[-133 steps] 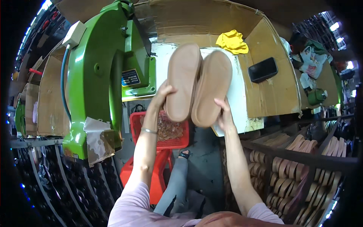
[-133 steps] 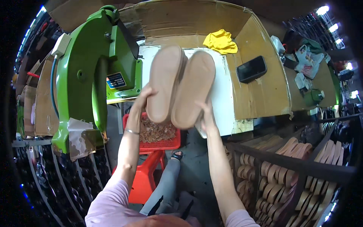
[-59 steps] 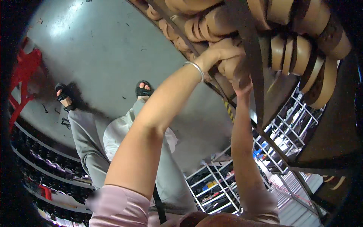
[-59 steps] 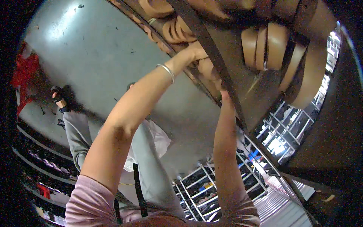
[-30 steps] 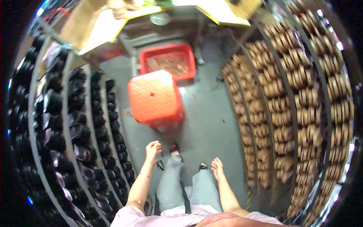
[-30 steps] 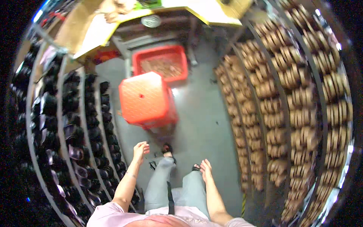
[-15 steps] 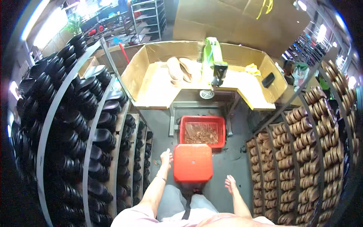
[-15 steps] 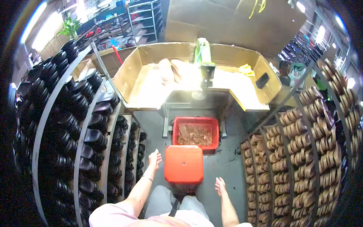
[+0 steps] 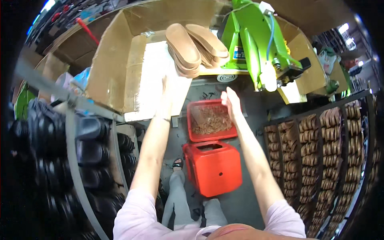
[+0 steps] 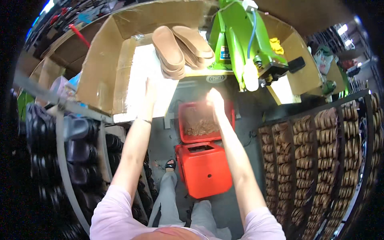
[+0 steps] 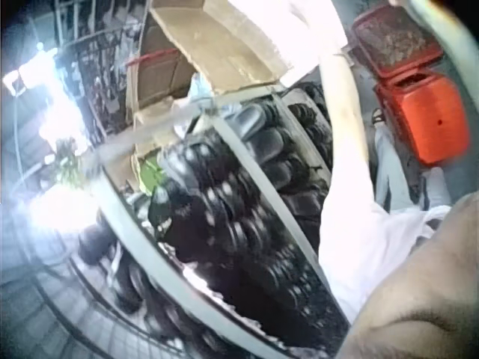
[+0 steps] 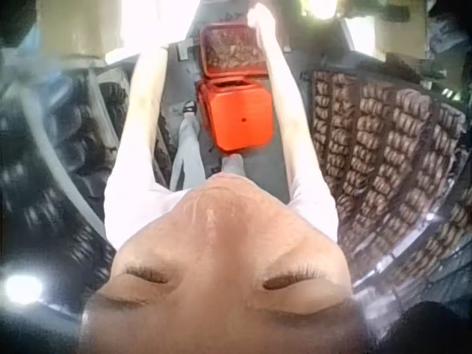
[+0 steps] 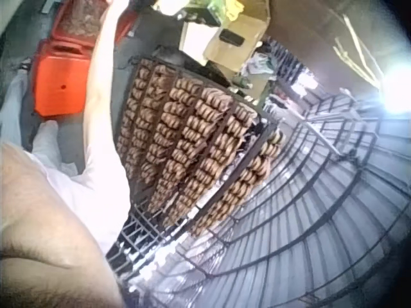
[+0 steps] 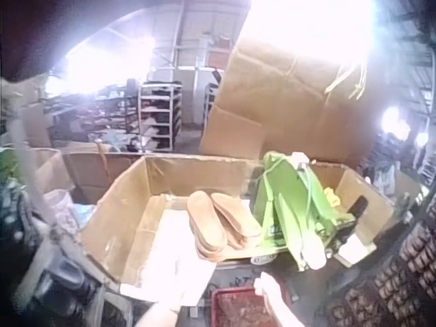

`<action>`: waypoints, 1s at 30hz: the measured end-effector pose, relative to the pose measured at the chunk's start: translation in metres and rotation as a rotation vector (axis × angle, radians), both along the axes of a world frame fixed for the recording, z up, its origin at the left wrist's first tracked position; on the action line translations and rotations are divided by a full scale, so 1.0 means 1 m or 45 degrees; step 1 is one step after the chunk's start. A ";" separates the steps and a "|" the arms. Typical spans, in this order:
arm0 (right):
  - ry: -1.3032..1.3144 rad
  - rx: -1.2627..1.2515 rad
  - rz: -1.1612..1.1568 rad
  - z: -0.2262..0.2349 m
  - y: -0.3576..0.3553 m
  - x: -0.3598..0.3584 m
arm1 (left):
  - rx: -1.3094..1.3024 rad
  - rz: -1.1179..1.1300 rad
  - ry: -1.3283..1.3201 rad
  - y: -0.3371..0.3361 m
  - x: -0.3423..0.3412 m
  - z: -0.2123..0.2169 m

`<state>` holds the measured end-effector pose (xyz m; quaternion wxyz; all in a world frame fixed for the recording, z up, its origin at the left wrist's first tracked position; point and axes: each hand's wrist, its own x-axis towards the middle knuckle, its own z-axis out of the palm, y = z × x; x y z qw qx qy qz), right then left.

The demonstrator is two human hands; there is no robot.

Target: The person picks up brown slip-on sandals from a shelf and a red basket, then uses a green grinding machine to smooth the edges and surfaces of the soles. The person handles the sandals one at a time, rotating them against the grinding wheel, and places the finished items on a nearby table.

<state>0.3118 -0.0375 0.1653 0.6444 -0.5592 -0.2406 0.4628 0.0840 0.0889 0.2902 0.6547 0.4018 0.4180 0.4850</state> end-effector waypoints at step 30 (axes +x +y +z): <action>0.087 -0.234 0.104 0.042 0.215 0.008 | -0.517 -0.517 -0.017 0.218 -0.038 -0.080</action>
